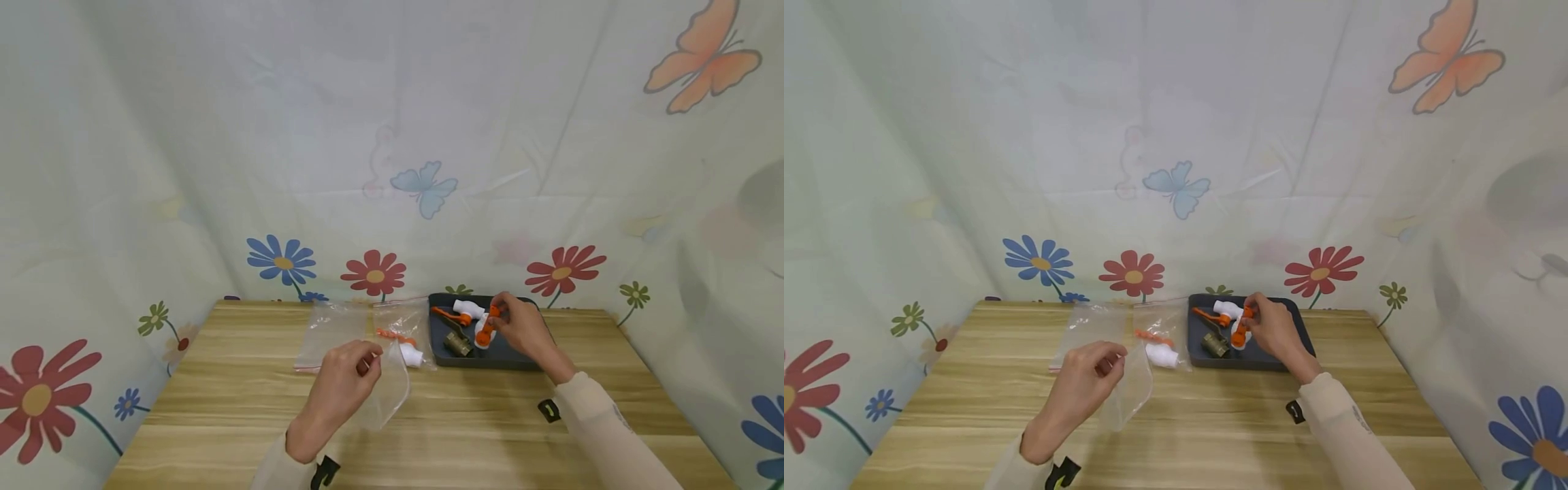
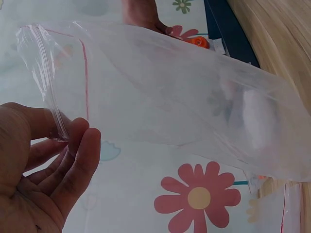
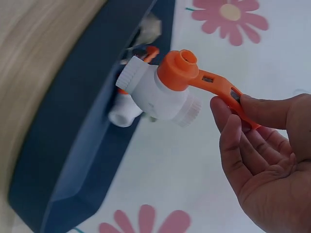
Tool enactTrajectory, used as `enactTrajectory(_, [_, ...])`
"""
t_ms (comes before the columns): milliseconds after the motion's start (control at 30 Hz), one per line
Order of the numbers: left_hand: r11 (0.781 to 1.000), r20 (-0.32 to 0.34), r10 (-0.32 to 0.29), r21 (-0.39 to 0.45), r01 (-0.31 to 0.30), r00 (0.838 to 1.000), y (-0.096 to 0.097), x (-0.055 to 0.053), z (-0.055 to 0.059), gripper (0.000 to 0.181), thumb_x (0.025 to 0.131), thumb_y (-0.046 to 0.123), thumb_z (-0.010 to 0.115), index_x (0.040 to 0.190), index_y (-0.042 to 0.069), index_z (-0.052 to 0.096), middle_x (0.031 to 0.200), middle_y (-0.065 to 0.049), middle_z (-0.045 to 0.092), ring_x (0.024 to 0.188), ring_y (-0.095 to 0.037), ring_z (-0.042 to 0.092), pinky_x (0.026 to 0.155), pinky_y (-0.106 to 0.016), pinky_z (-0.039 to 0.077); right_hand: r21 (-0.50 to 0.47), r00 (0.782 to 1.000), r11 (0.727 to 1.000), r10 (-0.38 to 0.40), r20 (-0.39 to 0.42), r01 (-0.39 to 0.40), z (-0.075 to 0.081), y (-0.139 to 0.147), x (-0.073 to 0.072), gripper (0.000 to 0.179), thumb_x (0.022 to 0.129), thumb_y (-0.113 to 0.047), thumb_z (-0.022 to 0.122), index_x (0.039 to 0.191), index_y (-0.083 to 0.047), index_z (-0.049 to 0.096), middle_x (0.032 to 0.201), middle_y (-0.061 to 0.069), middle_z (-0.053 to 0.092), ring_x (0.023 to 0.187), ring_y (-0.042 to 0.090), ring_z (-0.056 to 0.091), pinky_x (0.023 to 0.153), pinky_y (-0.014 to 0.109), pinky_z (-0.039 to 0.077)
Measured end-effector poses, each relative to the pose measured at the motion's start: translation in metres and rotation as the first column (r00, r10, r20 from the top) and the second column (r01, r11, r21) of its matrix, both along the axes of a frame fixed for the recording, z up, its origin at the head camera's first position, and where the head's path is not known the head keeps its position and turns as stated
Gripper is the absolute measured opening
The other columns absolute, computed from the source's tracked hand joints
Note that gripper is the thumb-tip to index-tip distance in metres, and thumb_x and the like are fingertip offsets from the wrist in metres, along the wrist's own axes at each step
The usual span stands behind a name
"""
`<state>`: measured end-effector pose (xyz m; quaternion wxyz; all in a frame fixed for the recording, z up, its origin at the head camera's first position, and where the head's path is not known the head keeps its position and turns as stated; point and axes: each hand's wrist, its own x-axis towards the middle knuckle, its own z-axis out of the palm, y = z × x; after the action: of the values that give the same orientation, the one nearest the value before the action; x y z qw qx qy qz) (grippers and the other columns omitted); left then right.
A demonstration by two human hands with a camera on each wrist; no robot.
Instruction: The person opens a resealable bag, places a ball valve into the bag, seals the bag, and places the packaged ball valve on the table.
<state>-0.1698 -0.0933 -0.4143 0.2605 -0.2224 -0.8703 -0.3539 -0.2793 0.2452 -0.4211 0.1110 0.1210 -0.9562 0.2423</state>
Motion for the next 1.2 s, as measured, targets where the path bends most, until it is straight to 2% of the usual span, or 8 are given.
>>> enactTrajectory(233, [1.000, -0.003, 0.010, 0.004, -0.010, 1.000, 0.000, 0.000, 0.001, 0.011, 0.080, 0.000, 0.074, 0.085, 0.010, 0.072, 0.071, 0.004, 0.066, 0.059, -0.001, 0.053, 0.056, -0.013, 0.047, -0.063, 0.994, 0.996, 0.057, -0.093, -0.063, 0.016, -0.009, 0.015, 0.028, 0.092, -0.010, 0.067, 0.117, -0.001, 0.058, 0.101, 0.018, 0.071, 0.076, 0.026, 0.070, 0.070, 0.044, 0.056])
enactTrajectory(367, [1.000, -0.001, 0.016, 0.002, -0.016, 1.000, 0.000, 0.000, 0.002, 0.010, 0.080, 0.000, 0.073, 0.084, 0.009, 0.072, 0.071, 0.004, 0.066, 0.059, -0.003, 0.054, 0.056, -0.014, 0.047, -0.059, 0.986, 0.994, 0.085, -0.142, -0.094, 0.029, -0.017, 0.025, 0.023, 0.093, -0.007, 0.065, 0.115, -0.002, 0.059, 0.099, 0.017, 0.072, 0.071, 0.022, 0.069, 0.064, 0.037, 0.056])
enactTrajectory(500, [1.000, 0.010, 0.025, 0.006, -0.026, 1.000, 0.000, 0.000, 0.003, 0.009, 0.080, 0.000, 0.074, 0.084, 0.008, 0.072, 0.070, 0.004, 0.066, 0.058, -0.004, 0.054, 0.056, -0.015, 0.047, -0.041, 0.976, 0.993, 0.105, -0.191, -0.115, 0.042, -0.024, 0.035, 0.023, 0.092, -0.008, 0.067, 0.113, -0.003, 0.060, 0.094, 0.013, 0.073, 0.065, 0.014, 0.064, 0.059, 0.027, 0.051])
enactTrajectory(600, [0.999, 0.007, 0.030, 0.012, -0.030, 1.000, 0.000, 0.000, 0.003, 0.009, 0.080, 0.000, 0.074, 0.084, 0.008, 0.072, 0.070, 0.004, 0.066, 0.058, -0.004, 0.054, 0.055, -0.015, 0.047, -0.034, 0.964, 0.991, 0.120, -0.236, -0.131, 0.052, -0.029, 0.044, 0.024, 0.090, -0.009, 0.070, 0.112, -0.004, 0.061, 0.090, 0.010, 0.073, 0.064, 0.013, 0.063, 0.058, 0.024, 0.049])
enactTrajectory(933, [0.999, -0.016, 0.030, 0.022, -0.030, 0.999, 0.001, 0.000, 0.005, 0.008, 0.080, 0.000, 0.073, 0.083, 0.007, 0.072, 0.070, 0.004, 0.067, 0.058, -0.004, 0.056, 0.056, -0.015, 0.047, -0.064, 0.897, 0.972, 0.183, -0.402, -0.227, 0.077, -0.046, 0.072, 0.025, 0.083, -0.004, 0.075, 0.105, -0.004, 0.063, 0.084, 0.006, 0.074, 0.066, 0.015, 0.068, 0.060, 0.023, 0.054])
enactTrajectory(1033, [0.999, -0.014, 0.031, 0.025, -0.031, 0.999, 0.002, -0.001, 0.005, 0.007, 0.080, 0.000, 0.073, 0.083, 0.007, 0.072, 0.069, 0.004, 0.066, 0.057, -0.005, 0.055, 0.055, -0.015, 0.047, -0.067, 0.876, 0.963, 0.208, -0.436, -0.262, 0.084, -0.051, 0.080, 0.027, 0.081, -0.002, 0.076, 0.105, -0.004, 0.063, 0.083, 0.004, 0.073, 0.065, 0.014, 0.067, 0.058, 0.021, 0.053])
enactTrajectory(1200, [0.999, -0.007, 0.044, 0.029, -0.044, 0.999, 0.003, -0.001, 0.006, 0.008, 0.080, 0.001, 0.073, 0.083, 0.009, 0.072, 0.069, 0.004, 0.066, 0.057, -0.004, 0.055, 0.055, -0.015, 0.047, -0.075, 0.852, 0.949, 0.237, -0.466, -0.305, 0.095, -0.058, 0.095, 0.031, 0.079, 0.002, 0.077, 0.106, -0.004, 0.063, 0.085, 0.002, 0.073, 0.067, 0.008, 0.065, 0.060, 0.022, 0.054])
